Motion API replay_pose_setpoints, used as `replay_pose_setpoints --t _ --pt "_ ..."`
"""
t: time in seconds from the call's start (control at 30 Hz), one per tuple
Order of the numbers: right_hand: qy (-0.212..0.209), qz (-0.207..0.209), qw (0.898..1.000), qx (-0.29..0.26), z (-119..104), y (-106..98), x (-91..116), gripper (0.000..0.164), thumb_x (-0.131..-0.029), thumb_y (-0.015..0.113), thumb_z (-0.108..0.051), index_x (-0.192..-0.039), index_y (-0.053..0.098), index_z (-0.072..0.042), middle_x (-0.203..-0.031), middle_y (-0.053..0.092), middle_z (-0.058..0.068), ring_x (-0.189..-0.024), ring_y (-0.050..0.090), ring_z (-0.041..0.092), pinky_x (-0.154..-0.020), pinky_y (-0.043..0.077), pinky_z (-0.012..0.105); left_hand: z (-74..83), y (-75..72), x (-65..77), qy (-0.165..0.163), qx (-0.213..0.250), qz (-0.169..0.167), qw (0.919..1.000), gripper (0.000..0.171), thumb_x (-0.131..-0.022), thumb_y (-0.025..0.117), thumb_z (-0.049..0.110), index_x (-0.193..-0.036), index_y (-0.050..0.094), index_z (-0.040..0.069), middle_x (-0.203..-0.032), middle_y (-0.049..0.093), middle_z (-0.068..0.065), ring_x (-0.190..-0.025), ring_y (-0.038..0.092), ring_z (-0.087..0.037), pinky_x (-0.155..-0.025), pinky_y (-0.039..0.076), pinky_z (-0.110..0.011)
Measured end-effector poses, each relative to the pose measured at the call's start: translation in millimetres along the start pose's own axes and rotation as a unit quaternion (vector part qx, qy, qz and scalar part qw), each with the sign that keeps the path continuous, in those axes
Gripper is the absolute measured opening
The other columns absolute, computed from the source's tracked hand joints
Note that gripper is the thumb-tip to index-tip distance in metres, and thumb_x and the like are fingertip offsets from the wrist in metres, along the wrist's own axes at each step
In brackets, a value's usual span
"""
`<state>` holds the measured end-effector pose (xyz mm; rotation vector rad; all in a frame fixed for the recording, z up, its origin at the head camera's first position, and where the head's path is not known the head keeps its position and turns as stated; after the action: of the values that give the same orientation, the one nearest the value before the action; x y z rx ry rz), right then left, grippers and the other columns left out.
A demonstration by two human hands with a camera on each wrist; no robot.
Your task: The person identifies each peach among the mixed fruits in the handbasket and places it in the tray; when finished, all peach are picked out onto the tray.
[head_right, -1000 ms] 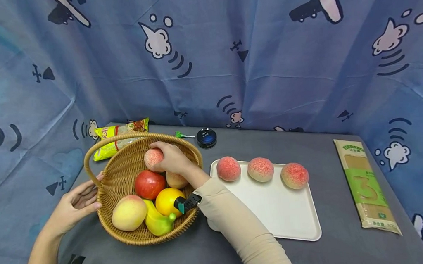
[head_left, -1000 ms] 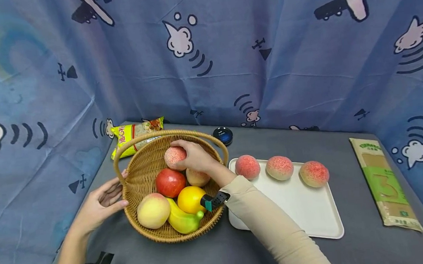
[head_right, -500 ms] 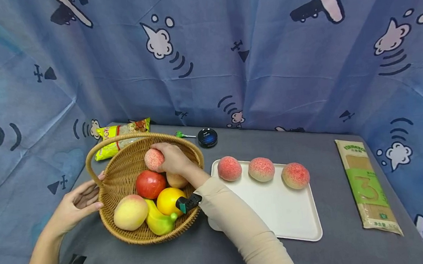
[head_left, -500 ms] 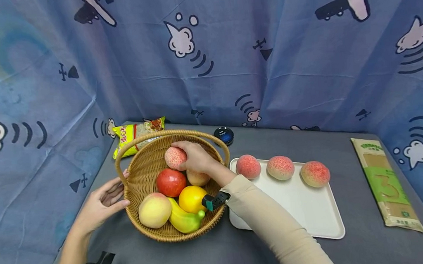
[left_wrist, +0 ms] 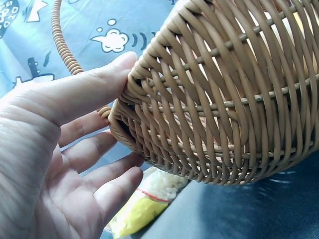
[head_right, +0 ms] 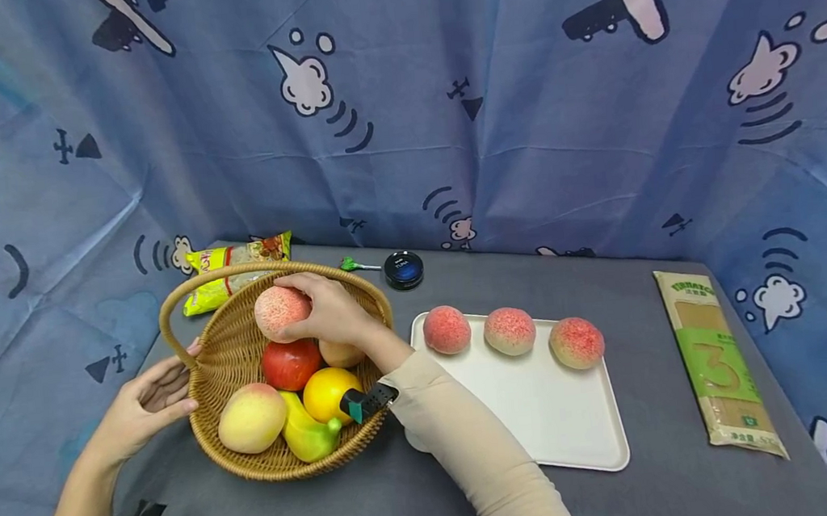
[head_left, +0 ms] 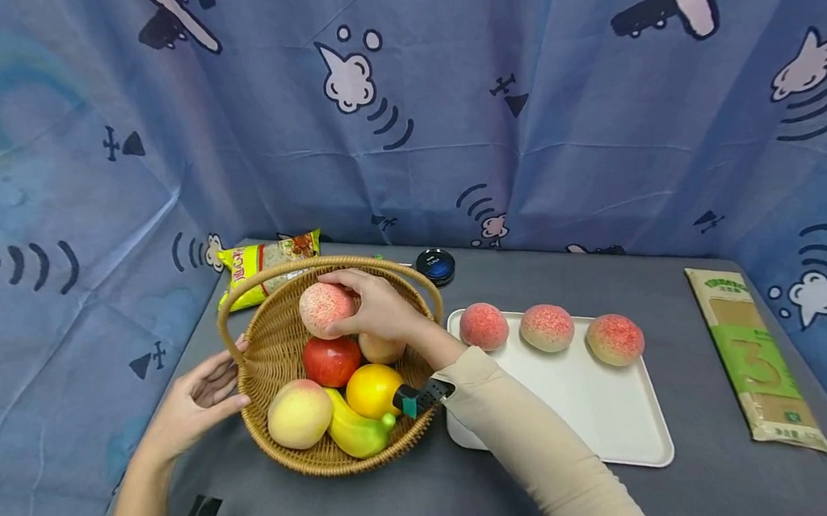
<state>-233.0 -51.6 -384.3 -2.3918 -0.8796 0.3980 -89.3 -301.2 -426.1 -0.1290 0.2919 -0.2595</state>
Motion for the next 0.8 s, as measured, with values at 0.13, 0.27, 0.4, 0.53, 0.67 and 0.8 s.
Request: replay_pose_setpoints --t 0.13,0.27,0.4,0.53,0.67,0.8 --pt "-0.029 -0.002 1.000 -0.005 -8 -4 7 0.070 -0.072 0.083 -0.027 -0.134 0.053 -0.015 -0.130 0.056 0.000 -0.113 0.054 0.014 -0.098 0.050 0.027 0.6 -0.2 0.4 0.003 0.005 0.003 1.0000 0.065 -0.082 0.057 -0.021 -0.140 0.029 -0.016 -0.148 0.042 0.002 -0.131 0.044 -0.002 -0.104 0.041 -0.015" --pt "-0.053 -0.006 0.999 -0.007 -18 -9 16 0.069 -0.073 0.082 -0.027 -0.134 0.054 -0.014 -0.130 0.056 0.000 -0.113 0.054 0.013 -0.098 0.049 0.026 -0.6 -1.5 0.9 -0.003 -0.004 0.005 1.0000 0.065 -0.082 0.057 -0.020 -0.140 0.029 -0.015 -0.147 0.042 0.004 -0.129 0.045 -0.001 -0.104 0.041 -0.015" --pt "-0.064 -0.017 0.998 -0.011 -28 -14 30 0.069 -0.073 0.081 -0.028 -0.135 0.053 -0.016 -0.131 0.054 -0.001 -0.114 0.052 0.012 -0.096 0.049 0.026 -3.3 -2.9 1.1 -0.012 -0.013 0.003 0.9998 0.066 -0.082 0.058 -0.020 -0.141 0.029 -0.014 -0.149 0.040 0.002 -0.130 0.044 -0.001 -0.104 0.041 -0.016" --pt "-0.081 -0.012 0.997 -0.010 -36 -21 47 0.070 -0.072 0.082 -0.029 -0.135 0.053 -0.018 -0.132 0.053 -0.002 -0.115 0.051 0.011 -0.099 0.049 0.029 -5.1 -3.4 1.2 -0.011 -0.010 -0.003 0.9999 0.066 -0.082 0.057 -0.021 -0.141 0.029 -0.014 -0.151 0.038 -0.002 -0.131 0.042 -0.002 -0.105 0.040 -0.017" --pt "-0.106 0.005 0.994 -0.016 -41 -27 64 0.069 -0.071 0.084 -0.027 -0.133 0.055 -0.016 -0.131 0.054 -0.003 -0.118 0.050 0.009 -0.102 0.048 0.033 -4.6 -3.9 1.3 -0.012 -0.008 0.001 0.9999 0.066 -0.082 0.057 -0.020 -0.141 0.029 -0.015 -0.150 0.038 -0.003 -0.131 0.042 -0.002 -0.105 0.040 -0.016" --pt "-0.121 0.025 0.992 -0.033 -45 -34 81 0.069 -0.069 0.085 -0.023 -0.132 0.056 -0.015 -0.131 0.055 -0.002 -0.120 0.050 0.010 -0.101 0.050 0.033 -3.8 -4.0 1.0 -0.014 -0.008 0.005 0.9999 0.066 -0.082 0.057 -0.020 -0.141 0.029 -0.014 -0.149 0.040 -0.002 -0.131 0.042 -0.002 -0.105 0.041 -0.016"
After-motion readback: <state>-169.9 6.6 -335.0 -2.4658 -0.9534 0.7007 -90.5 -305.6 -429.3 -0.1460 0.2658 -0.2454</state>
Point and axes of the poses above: each hand's wrist, its own x-axis away from the middle knuckle, its own y-axis out of the palm, z = x × y, the point moved 3 cm from there along -x, towards the middle knuckle
